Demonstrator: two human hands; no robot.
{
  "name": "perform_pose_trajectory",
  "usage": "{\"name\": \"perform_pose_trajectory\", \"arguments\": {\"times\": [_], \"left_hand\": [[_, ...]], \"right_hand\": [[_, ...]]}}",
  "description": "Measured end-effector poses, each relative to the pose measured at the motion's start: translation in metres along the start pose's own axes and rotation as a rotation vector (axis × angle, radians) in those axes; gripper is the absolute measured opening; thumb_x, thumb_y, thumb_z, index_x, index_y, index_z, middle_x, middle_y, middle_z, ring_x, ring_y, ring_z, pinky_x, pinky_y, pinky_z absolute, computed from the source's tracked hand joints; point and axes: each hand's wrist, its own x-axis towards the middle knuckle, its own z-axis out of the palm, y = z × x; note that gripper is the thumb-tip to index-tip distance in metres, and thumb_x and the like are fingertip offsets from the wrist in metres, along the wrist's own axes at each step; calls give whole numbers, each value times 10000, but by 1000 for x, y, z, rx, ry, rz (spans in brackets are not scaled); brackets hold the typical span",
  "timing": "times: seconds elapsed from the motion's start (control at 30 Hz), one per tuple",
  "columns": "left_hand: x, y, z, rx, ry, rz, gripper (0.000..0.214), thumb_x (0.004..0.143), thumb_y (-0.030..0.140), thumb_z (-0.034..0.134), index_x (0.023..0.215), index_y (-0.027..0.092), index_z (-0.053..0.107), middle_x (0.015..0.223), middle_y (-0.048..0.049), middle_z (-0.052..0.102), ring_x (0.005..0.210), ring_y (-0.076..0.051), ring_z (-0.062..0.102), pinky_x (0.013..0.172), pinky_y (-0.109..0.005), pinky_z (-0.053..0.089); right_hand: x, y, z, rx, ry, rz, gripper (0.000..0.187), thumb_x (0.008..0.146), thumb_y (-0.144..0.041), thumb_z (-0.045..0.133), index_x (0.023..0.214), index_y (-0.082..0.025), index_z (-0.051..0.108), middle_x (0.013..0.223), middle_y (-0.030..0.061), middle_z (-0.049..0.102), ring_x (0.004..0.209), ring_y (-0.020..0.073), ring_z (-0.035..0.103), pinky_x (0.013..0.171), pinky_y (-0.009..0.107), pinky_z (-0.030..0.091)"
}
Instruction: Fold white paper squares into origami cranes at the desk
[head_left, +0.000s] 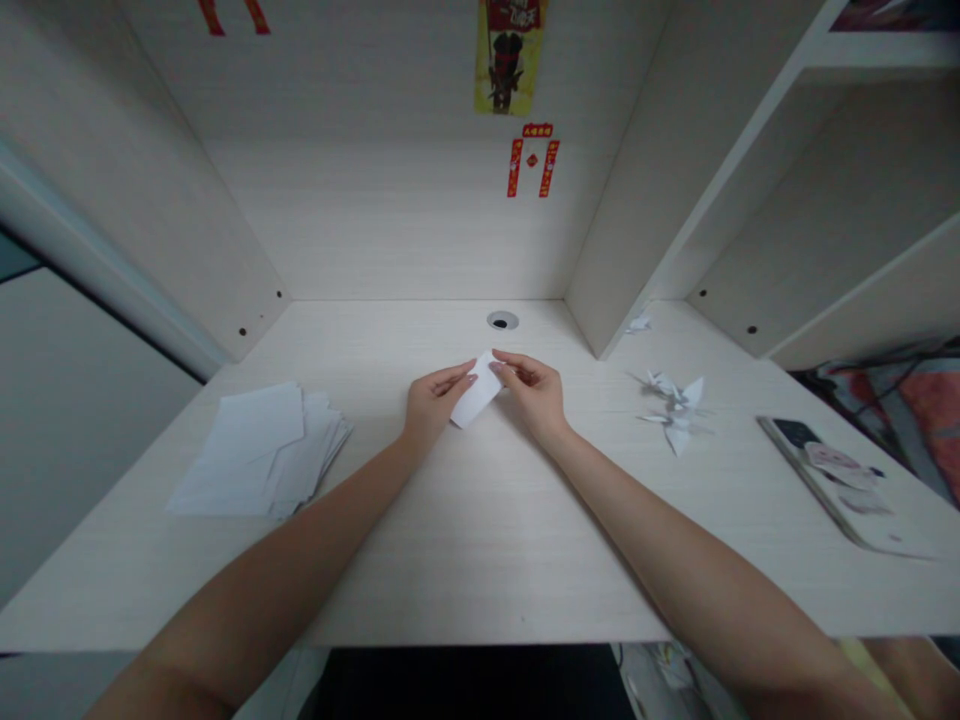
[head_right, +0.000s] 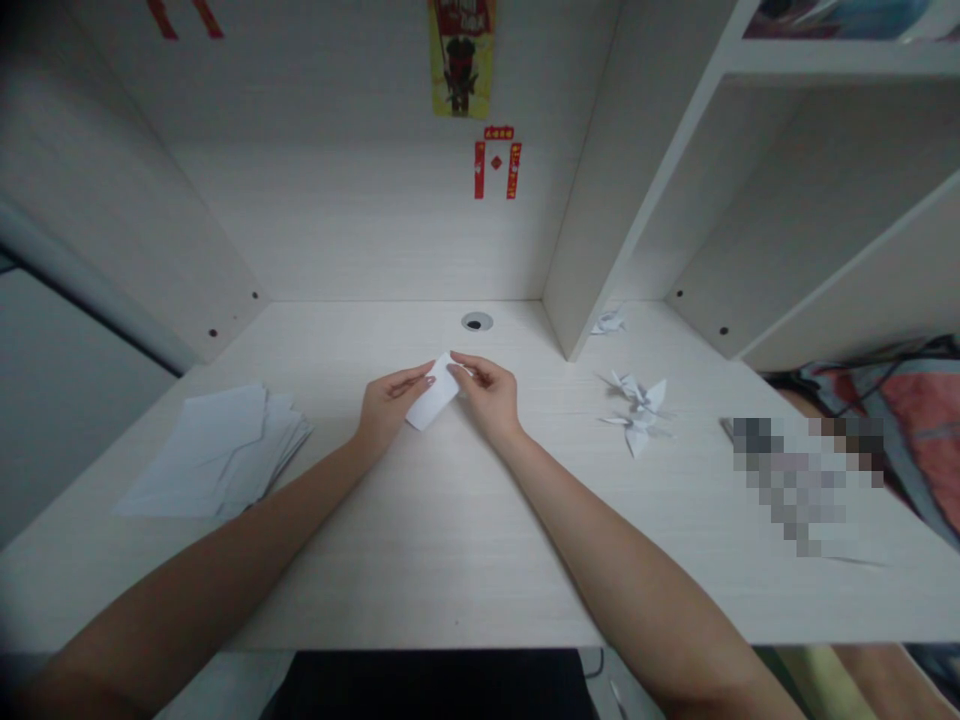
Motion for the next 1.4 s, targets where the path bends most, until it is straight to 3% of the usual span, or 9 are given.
{"name": "perform_pose_trajectory", "arguments": {"times": [0.33,0.87,1.03,1.17,1.23,1.3,1.4], "left_hand": [[0,-1,0,5,6,66,347,702,323,707,1020,183,702,1066,-77,695,957,-207,650,877,-315,495],[0,-1,-1,59,-2,63,347,699,339,701,1009,183,704,1010,-75,711,860,-194,662,768,-282,508],[2,-2,-1,70,13,53,375,681,334,716,1023,182,697,934,-67,724,799,-180,660,719,-269,507],[4,-3,-3,32,44,50,388,681,332,716,1026,156,691,914,-75,725,800,-176,659,736,-270,503],[4,-3,-3,17,86,67,381,679,329,716,1013,147,692,929,-78,724,812,-177,658,748,-272,502],[5,-3,-4,12,122,89,371,679,325,713,1002,144,693,928,-77,724,816,-176,658,752,-272,503],[5,-3,-3,11,131,118,345,686,318,703,987,151,697,926,-73,723,812,-174,659,743,-269,508]], "right_hand": [[-2,-2,0,-68,33,-40,259,702,-368,695,914,-225,736,981,55,725,896,227,664,820,369,507],[-1,-1,-1,-145,65,-30,264,706,-390,683,897,-216,738,937,60,729,816,210,643,722,334,488],[-2,-4,0,-95,69,-30,375,691,-398,693,1011,-202,688,781,33,695,645,142,575,634,283,457],[-1,-8,3,37,11,52,524,655,-433,714,1116,-209,607,709,-2,640,620,129,556,594,259,447],[-1,-8,3,33,-61,107,446,665,-469,695,1015,-198,638,690,-3,618,620,131,546,572,253,436],[-1,-5,3,-73,-145,122,337,688,-500,665,790,-179,658,657,4,591,618,133,529,565,253,419],[-2,2,2,-290,-192,6,341,687,-494,672,586,-178,596,676,17,584,661,143,528,603,261,404]]}}
